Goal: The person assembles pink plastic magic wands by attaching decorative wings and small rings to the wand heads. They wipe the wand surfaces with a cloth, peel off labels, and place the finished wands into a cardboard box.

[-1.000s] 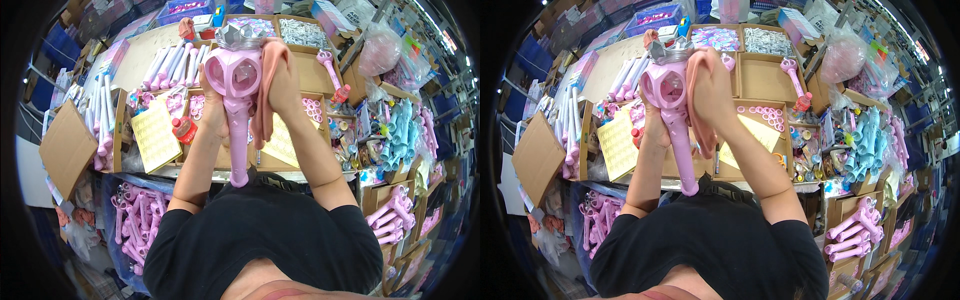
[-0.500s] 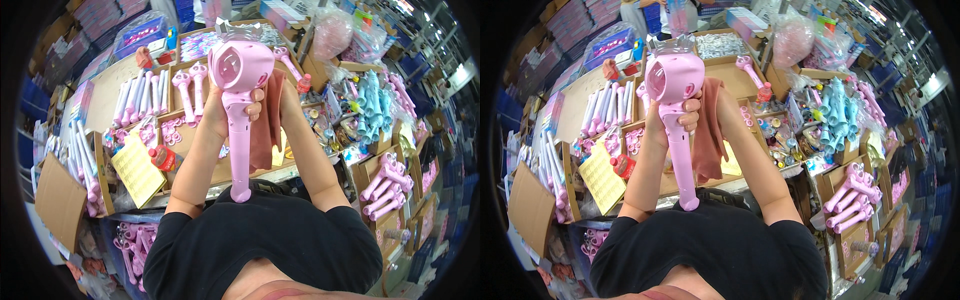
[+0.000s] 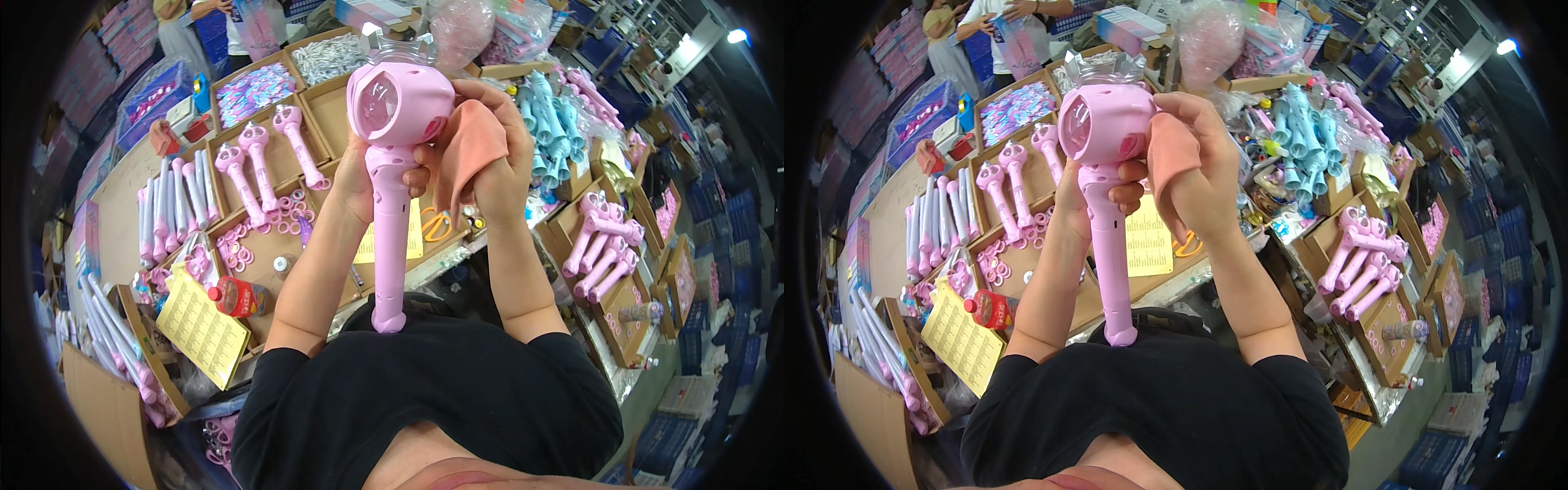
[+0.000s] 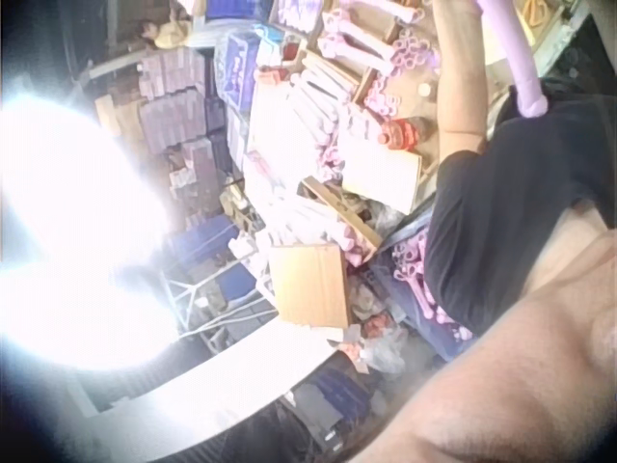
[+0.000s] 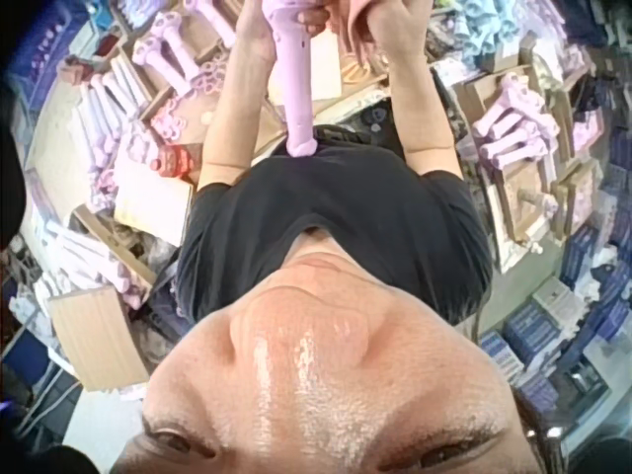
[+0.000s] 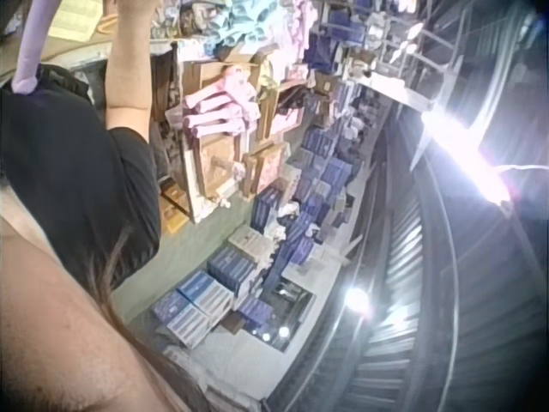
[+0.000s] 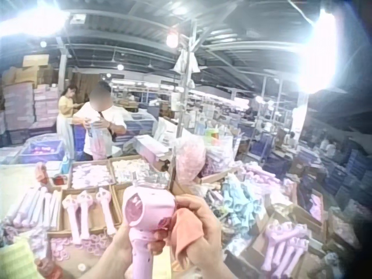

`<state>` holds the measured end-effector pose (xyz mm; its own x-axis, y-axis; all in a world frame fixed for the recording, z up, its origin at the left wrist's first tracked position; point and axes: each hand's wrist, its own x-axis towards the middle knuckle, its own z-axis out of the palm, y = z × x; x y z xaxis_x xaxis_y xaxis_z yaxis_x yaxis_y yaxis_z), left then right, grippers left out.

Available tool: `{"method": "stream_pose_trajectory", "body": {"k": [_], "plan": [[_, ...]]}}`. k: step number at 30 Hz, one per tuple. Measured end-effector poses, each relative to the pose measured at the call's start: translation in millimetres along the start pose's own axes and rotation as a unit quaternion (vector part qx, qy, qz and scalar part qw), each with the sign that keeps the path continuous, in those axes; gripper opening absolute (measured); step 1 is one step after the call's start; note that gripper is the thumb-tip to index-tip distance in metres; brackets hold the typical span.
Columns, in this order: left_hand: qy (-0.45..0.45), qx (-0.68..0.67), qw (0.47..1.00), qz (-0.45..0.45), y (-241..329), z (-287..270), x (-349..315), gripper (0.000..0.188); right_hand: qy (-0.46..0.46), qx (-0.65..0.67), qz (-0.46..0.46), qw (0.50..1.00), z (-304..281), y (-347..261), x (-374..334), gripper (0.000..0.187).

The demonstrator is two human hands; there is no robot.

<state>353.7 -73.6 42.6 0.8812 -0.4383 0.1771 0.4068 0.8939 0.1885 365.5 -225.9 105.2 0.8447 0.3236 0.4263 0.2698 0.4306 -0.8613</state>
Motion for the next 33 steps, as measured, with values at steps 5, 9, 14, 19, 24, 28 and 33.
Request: {"method": "stream_pose_trajectory", "body": {"k": [5, 9, 14, 19, 24, 28, 33], "plan": [[-0.014, -0.006, 1.0, -0.02, -6, -4, 6, 0.067, 0.022, -0.063, -0.042, 0.997, 3, -7, -5, 0.03], [0.017, 0.014, 1.0, -0.003, -8, -2, 6, 0.073, 0.026, -0.137, -0.084, 0.987, 2, 4, -3, 0.033], [0.21, 0.194, 0.949, 0.136, -14, 4, 10, 0.087, 0.033, -0.175, -0.06, 0.982, 2, 30, 10, 0.036], [0.108, 0.179, 0.969, 0.131, 2, -9, -16, 0.086, 0.02, 0.101, 0.202, 0.974, -13, 60, 25, 0.027], [-0.001, 0.079, 0.956, 0.284, 60, -19, -104, 0.085, -0.034, 0.044, 0.192, 0.98, 24, 137, 4, 0.025], [0.086, 0.05, 0.893, 0.439, 71, -28, -196, 0.09, -0.226, 0.023, 0.287, 0.931, 57, 165, -47, 0.031], [0.247, 0.069, 0.804, 0.536, 34, -40, -293, 0.089, -0.4, -0.139, 0.15, 0.893, 98, 180, -84, 0.034]]}}
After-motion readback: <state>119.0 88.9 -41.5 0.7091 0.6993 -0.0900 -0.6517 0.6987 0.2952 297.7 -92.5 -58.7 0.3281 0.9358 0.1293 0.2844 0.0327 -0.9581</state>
